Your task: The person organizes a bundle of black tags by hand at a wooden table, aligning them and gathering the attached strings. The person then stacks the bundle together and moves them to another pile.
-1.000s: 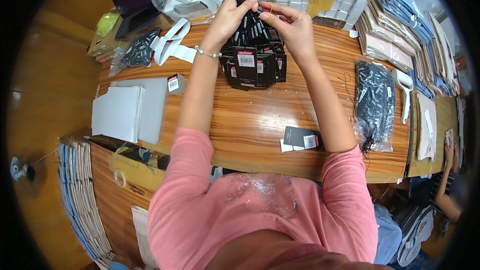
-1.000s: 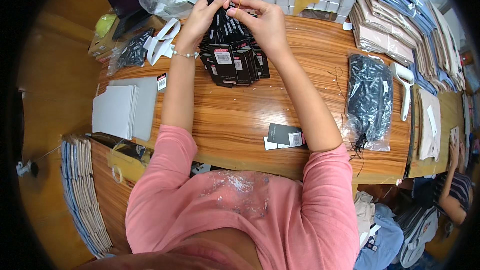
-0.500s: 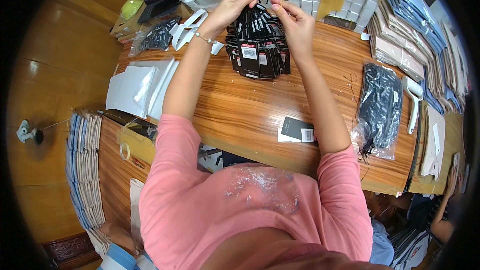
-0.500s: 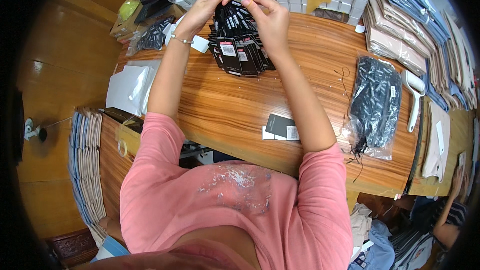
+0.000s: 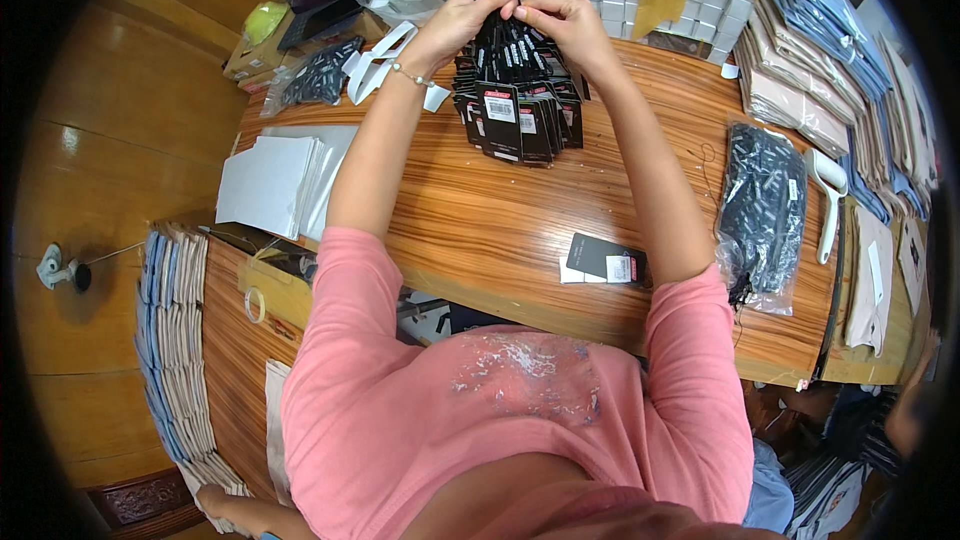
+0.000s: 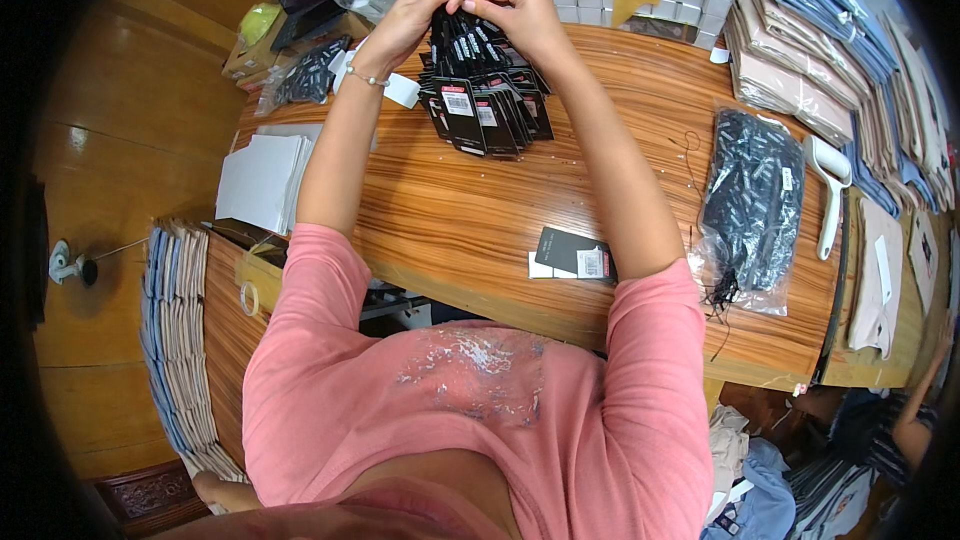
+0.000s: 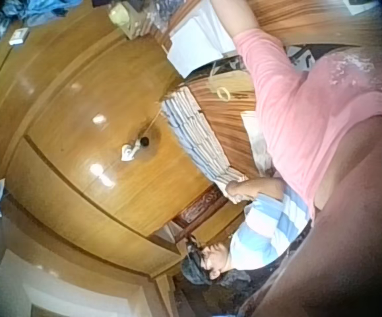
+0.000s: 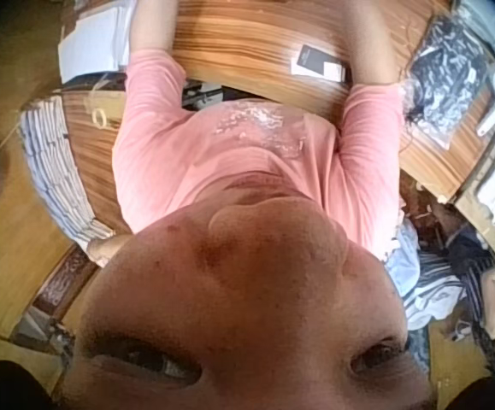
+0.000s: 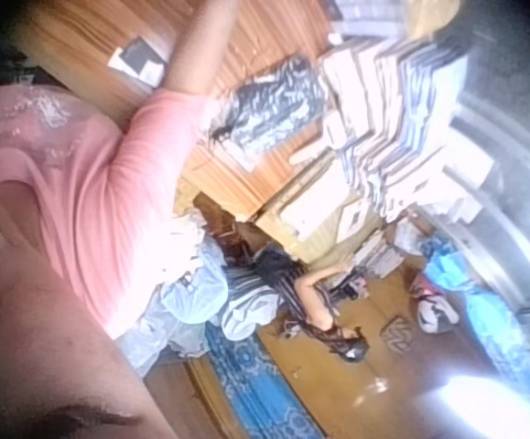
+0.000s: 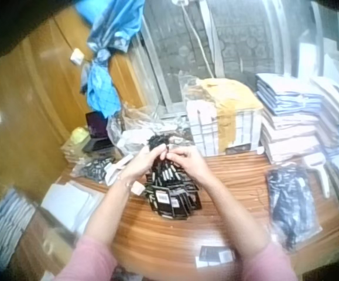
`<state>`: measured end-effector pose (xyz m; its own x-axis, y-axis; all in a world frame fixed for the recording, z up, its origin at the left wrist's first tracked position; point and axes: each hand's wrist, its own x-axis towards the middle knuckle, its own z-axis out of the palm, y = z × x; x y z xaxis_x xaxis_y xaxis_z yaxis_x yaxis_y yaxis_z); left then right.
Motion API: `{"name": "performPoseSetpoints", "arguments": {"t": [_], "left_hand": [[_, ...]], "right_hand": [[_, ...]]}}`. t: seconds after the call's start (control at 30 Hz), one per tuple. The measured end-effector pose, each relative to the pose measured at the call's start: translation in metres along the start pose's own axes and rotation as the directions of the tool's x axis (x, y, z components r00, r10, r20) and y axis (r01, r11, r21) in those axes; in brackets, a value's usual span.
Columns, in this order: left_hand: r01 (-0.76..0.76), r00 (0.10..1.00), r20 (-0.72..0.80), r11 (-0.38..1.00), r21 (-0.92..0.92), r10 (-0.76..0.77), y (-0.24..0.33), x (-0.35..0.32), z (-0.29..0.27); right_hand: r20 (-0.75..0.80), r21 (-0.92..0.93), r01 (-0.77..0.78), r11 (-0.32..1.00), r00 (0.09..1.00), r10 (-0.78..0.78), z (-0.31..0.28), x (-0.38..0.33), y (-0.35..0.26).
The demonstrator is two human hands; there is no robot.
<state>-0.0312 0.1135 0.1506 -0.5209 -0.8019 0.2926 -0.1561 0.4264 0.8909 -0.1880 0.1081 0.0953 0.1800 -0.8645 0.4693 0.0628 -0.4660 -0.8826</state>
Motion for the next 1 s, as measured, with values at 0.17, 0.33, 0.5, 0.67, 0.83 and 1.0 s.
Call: {"name": "performPoseSetpoints", "arguments": {"t": [0.17, 0.33, 0.5, 0.67, 0.83, 1.0], "left_hand": [[0.060, 0.998, 0.026, 0.998, 0.010, -0.060, -0.003, 0.003, -0.005], [0.029, 1.000, -0.008, 0.999, -0.038, -0.030, -0.007, 0.003, -0.007], [0.065, 0.998, 0.006, 0.997, 0.032, -0.066, -0.011, 0.003, -0.013], [0.032, 0.999, 0.033, 0.998, 0.058, -0.034, -0.004, 0.005, -0.009], [-0.017, 0.999, -0.040, 0.992, 0.126, 0.023, -0.005, 0.005, -0.008], [-0.005, 1.000, -0.011, 0.993, 0.116, 0.007, -0.009, 0.006, -0.012]], "right_hand": [[0.114, -0.176, 0.256, 0.951, 0.965, -0.238, -0.010, 0.016, 0.005], [0.211, -0.165, 0.065, 0.984, 0.977, -0.029, -0.014, 0.011, 0.007], [0.149, -0.195, 0.152, 0.969, 0.981, -0.124, -0.016, 0.017, 0.003], [0.159, -0.201, 0.092, 0.975, 0.985, -0.060, -0.018, 0.012, 0.013], [0.221, -0.209, 0.244, 0.947, 0.955, -0.197, -0.013, 0.019, 0.001], [0.204, -0.141, 0.130, 0.981, 0.974, -0.100, -0.020, 0.016, -0.001]]}}
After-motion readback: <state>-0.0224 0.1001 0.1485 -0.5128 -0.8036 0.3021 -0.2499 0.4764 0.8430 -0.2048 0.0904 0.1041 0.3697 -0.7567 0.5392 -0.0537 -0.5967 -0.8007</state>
